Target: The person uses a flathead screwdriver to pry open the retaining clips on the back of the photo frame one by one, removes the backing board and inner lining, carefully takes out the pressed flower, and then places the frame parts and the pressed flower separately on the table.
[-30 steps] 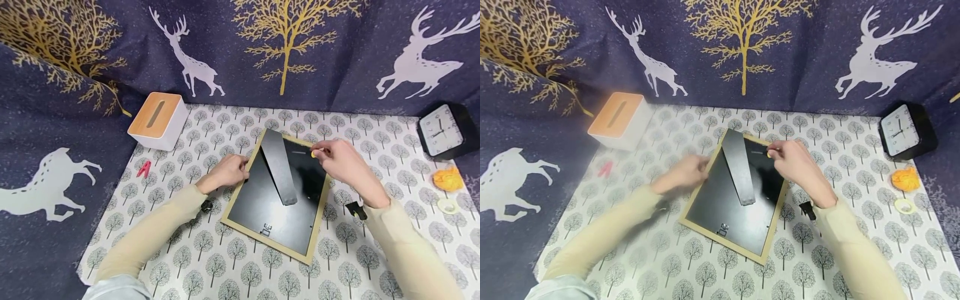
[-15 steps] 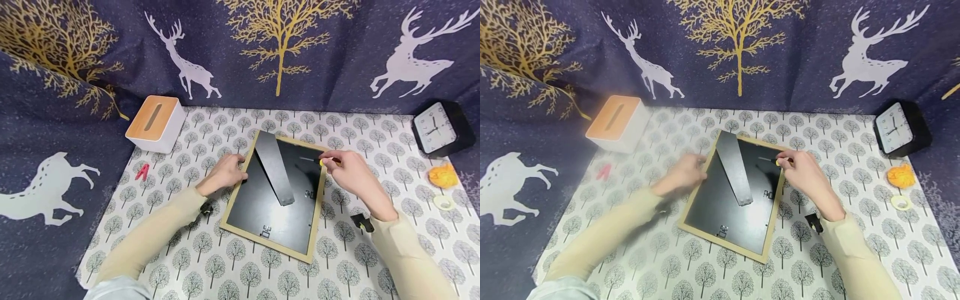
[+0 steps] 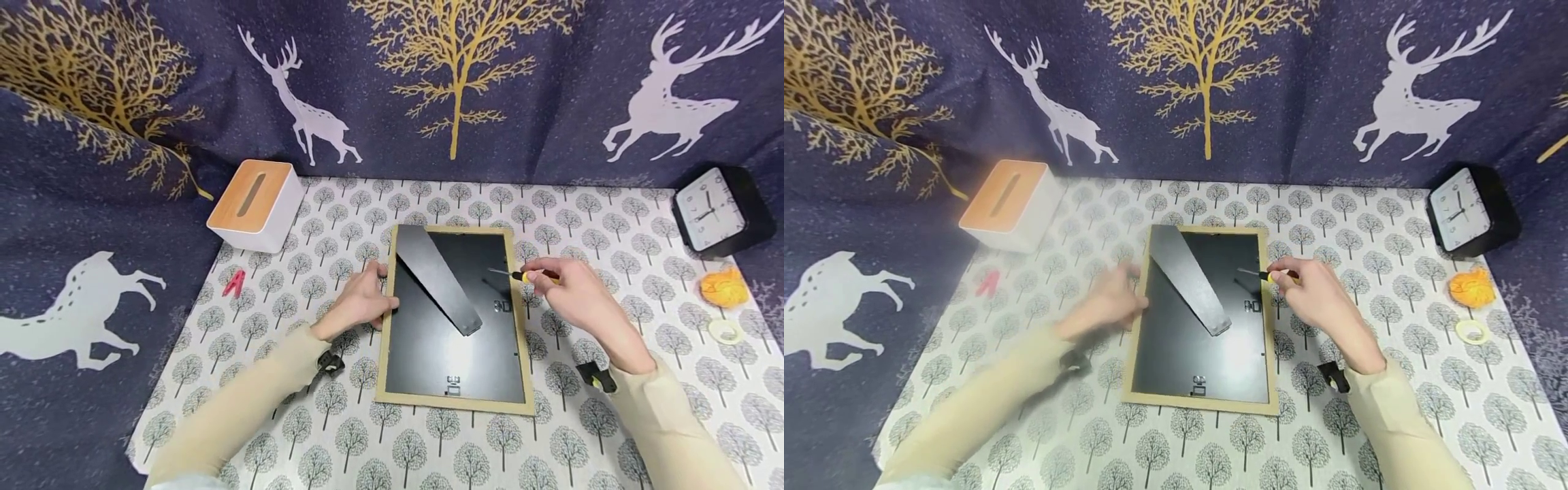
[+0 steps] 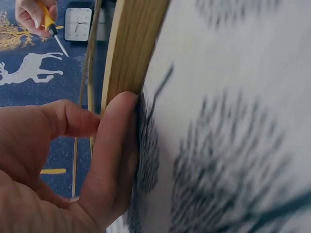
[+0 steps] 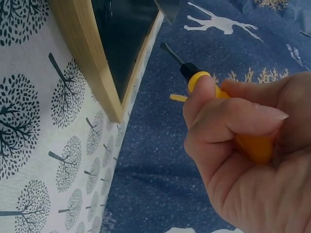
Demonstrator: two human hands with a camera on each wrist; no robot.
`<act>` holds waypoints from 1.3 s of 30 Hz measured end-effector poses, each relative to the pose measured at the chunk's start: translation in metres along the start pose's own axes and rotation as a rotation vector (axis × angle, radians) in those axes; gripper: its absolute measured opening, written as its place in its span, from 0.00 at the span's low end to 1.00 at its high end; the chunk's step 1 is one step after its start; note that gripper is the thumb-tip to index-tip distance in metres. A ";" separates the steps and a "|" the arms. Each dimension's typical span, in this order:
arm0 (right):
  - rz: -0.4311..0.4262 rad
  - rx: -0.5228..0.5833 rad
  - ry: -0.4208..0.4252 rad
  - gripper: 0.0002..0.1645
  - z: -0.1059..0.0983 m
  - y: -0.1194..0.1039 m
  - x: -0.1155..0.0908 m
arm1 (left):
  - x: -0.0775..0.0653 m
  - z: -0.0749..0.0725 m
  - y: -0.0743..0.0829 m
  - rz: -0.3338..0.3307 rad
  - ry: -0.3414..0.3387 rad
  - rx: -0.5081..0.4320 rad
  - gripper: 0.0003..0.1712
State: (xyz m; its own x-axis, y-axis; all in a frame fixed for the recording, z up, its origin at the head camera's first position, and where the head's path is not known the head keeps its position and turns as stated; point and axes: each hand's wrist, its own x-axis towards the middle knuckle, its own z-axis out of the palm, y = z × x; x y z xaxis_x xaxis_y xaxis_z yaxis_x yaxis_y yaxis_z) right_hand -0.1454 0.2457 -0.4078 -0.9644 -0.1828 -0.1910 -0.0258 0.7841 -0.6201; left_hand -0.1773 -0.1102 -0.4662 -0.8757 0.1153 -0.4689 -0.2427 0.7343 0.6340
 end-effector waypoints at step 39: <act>-0.070 -0.052 -0.107 0.23 0.049 -0.027 0.043 | 0.075 -0.045 0.001 0.532 0.067 0.368 0.28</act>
State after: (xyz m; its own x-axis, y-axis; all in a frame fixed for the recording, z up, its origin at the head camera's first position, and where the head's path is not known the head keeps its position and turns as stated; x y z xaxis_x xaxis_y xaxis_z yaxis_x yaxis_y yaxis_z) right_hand -0.1732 0.1879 -0.4361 -0.9261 -0.2986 -0.2307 -0.1087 0.7965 -0.5948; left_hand -0.2624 -0.1306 -0.4733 -0.8639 0.4932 -0.1026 0.3796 0.7713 0.5109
